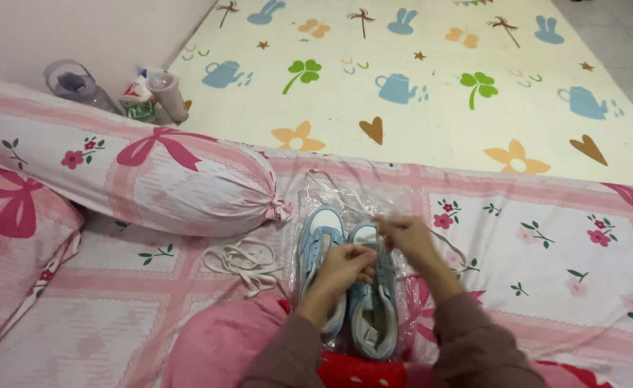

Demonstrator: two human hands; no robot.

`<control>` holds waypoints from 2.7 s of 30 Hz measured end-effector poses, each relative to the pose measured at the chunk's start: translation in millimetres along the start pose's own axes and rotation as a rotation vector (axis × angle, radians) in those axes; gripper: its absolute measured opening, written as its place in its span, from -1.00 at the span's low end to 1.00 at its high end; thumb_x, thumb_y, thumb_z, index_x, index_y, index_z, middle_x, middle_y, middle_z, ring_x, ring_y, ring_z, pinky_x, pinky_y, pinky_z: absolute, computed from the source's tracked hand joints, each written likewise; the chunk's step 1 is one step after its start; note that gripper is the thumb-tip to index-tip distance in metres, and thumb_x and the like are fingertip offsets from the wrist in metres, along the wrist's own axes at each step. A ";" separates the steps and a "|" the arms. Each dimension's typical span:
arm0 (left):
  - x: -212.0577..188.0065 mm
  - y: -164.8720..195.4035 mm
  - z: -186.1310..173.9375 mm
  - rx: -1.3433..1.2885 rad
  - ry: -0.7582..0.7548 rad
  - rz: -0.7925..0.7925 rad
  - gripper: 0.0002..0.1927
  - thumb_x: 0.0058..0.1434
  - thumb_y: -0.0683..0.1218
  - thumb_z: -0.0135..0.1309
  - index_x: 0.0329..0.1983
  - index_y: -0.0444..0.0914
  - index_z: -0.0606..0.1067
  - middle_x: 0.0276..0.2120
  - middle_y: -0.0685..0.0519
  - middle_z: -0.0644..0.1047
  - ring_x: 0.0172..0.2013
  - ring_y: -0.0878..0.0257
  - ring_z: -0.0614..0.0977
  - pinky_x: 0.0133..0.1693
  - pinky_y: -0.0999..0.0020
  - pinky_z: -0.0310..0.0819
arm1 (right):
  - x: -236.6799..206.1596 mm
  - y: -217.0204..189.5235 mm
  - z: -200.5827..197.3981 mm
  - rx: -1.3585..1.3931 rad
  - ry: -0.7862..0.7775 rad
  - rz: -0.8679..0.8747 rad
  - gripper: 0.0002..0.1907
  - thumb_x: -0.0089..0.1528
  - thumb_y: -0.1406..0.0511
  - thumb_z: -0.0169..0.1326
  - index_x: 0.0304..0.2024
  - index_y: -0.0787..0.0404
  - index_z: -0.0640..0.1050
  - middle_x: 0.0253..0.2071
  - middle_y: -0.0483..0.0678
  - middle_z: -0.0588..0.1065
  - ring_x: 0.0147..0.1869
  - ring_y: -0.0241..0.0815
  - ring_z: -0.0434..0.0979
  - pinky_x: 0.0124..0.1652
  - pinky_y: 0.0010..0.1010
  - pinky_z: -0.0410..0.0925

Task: The person sits beside a bed and removes the white laces from a pair of light blue sneakers, pulling the laces fully out of the eyelets. They then thread the laces back through the eyelets of the shoes, re-lacing them one shoe at a time.

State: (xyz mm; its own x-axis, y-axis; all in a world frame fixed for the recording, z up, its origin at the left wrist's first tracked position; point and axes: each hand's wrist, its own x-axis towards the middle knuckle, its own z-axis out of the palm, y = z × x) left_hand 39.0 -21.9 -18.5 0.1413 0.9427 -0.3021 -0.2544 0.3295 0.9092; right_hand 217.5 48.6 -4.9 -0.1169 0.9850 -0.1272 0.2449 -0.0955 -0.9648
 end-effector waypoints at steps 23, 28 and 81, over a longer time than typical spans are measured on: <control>1.6 -2.7 31.4 0.581 0.417 0.562 -0.85 0.16 -0.14 0.22 -0.42 -0.34 0.64 -0.46 -0.17 0.60 -0.39 0.09 0.62 -0.33 0.22 0.47 | 1.1 -11.9 20.7 0.141 -0.160 0.175 -0.69 0.22 0.23 0.23 -0.39 0.43 0.70 -0.50 -0.01 0.61 -0.47 -0.29 0.53 -0.44 -0.44 0.41; 25.6 -11.9 32.2 -0.185 0.127 0.093 -0.86 0.29 -0.14 0.10 -0.24 -0.27 0.64 -0.32 0.04 0.65 -0.37 0.31 0.63 -0.30 0.35 0.50 | 4.6 -14.4 31.1 0.298 -0.104 0.183 -0.73 0.24 0.28 0.25 -0.31 0.45 0.66 -0.49 -0.04 0.56 -0.49 -0.31 0.45 -0.52 -0.43 0.30; -45.2 -9.4 6.2 1.240 0.328 0.619 -0.56 -0.02 0.10 0.31 -0.38 -0.41 0.61 -0.20 -0.26 0.57 0.29 -0.26 0.23 0.27 -0.20 -0.02 | 55.3 -7.4 21.3 -0.361 -0.568 0.209 -0.88 0.12 0.43 0.22 -0.38 0.46 0.62 -0.43 0.09 0.63 -0.37 -0.14 0.70 -0.33 -0.36 0.61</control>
State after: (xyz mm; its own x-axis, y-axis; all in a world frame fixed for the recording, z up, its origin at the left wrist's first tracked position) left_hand 41.0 -67.9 -11.7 0.0507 0.9413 0.3337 0.8206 -0.2296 0.5233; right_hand 188.7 100.7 -9.7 -0.4927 0.7143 -0.4969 0.6096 -0.1242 -0.7829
